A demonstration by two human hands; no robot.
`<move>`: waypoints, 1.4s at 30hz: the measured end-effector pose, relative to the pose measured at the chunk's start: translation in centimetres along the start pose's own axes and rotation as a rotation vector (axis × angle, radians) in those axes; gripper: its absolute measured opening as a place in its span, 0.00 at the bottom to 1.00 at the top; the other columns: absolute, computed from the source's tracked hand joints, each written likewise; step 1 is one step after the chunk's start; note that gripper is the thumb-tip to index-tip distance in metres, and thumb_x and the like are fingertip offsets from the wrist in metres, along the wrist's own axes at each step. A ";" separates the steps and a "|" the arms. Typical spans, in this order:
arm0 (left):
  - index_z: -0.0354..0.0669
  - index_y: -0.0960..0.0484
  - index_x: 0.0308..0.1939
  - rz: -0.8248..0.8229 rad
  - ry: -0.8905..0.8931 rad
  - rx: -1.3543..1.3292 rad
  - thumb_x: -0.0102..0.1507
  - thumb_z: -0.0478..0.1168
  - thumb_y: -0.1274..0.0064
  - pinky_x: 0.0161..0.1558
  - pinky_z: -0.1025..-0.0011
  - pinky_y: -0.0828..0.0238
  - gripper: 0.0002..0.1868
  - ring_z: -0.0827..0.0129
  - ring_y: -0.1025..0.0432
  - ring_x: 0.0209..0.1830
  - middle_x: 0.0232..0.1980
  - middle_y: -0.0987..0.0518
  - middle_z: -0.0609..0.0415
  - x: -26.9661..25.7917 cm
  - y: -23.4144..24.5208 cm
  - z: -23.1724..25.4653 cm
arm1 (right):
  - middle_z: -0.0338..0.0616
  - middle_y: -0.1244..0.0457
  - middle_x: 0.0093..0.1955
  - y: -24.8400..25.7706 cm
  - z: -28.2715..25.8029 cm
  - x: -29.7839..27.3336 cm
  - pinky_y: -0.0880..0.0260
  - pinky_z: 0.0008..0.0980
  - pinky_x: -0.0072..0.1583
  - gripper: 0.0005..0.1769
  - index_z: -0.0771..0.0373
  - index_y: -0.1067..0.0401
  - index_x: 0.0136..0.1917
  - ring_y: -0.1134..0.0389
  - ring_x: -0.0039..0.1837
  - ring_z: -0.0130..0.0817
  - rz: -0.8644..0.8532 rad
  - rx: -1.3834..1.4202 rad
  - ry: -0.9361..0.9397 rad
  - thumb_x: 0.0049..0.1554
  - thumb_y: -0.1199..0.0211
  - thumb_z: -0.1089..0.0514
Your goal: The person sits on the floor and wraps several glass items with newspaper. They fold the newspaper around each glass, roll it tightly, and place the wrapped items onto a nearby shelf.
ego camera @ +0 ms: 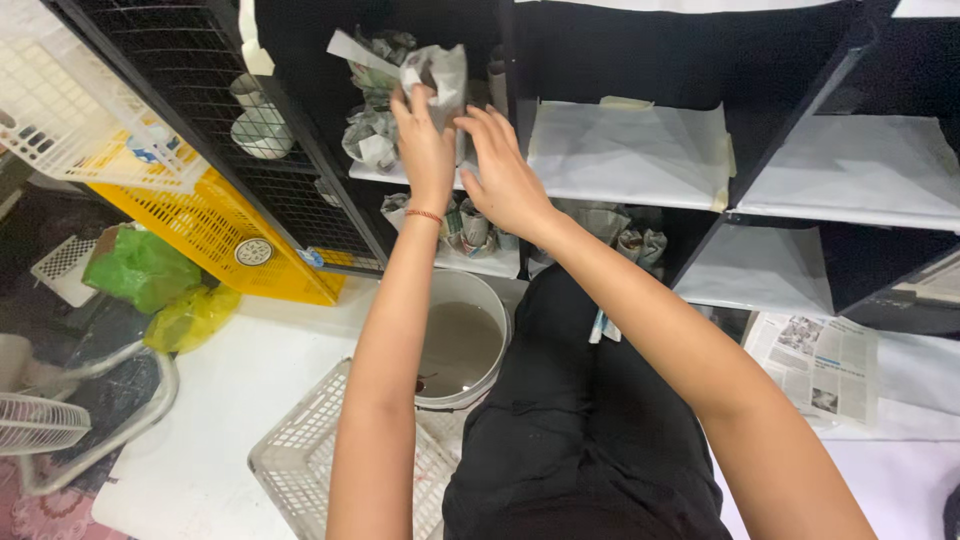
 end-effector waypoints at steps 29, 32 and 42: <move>0.48 0.44 0.68 -0.358 0.286 -1.206 0.54 0.34 0.29 0.72 0.62 0.39 0.46 0.61 0.37 0.72 0.70 0.35 0.46 -17.6 9.9 10.5 | 0.56 0.35 0.66 2.1 -2.6 -16.3 0.32 0.37 0.66 0.48 0.61 0.46 0.74 0.33 0.67 0.40 -0.062 0.582 -0.385 0.46 0.25 0.55; 0.38 0.47 0.76 -0.491 0.385 -1.316 0.56 0.40 0.34 0.75 0.58 0.43 0.50 0.56 0.39 0.75 0.74 0.36 0.40 -20.4 6.8 12.3 | 0.56 0.37 0.64 2.5 -3.7 -19.3 0.31 0.39 0.62 0.49 0.63 0.48 0.75 0.34 0.65 0.42 0.005 0.651 -0.537 0.46 0.28 0.54; 0.30 0.40 0.74 -0.581 0.698 -1.826 0.63 0.50 0.49 0.74 0.56 0.39 0.40 0.52 0.35 0.73 0.73 0.32 0.39 -26.8 0.6 13.7 | 0.59 0.47 0.66 7.8 -6.3 -22.8 0.39 0.44 0.69 0.50 0.69 0.47 0.72 0.43 0.70 0.50 0.301 0.088 -0.470 0.45 0.24 0.52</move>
Point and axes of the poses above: each hand's wrist, its own x-axis towards the middle knuckle, its own y-axis out of the back of the hand, z = x × y, the point moved 6 cm from there along x, towards the middle knuckle
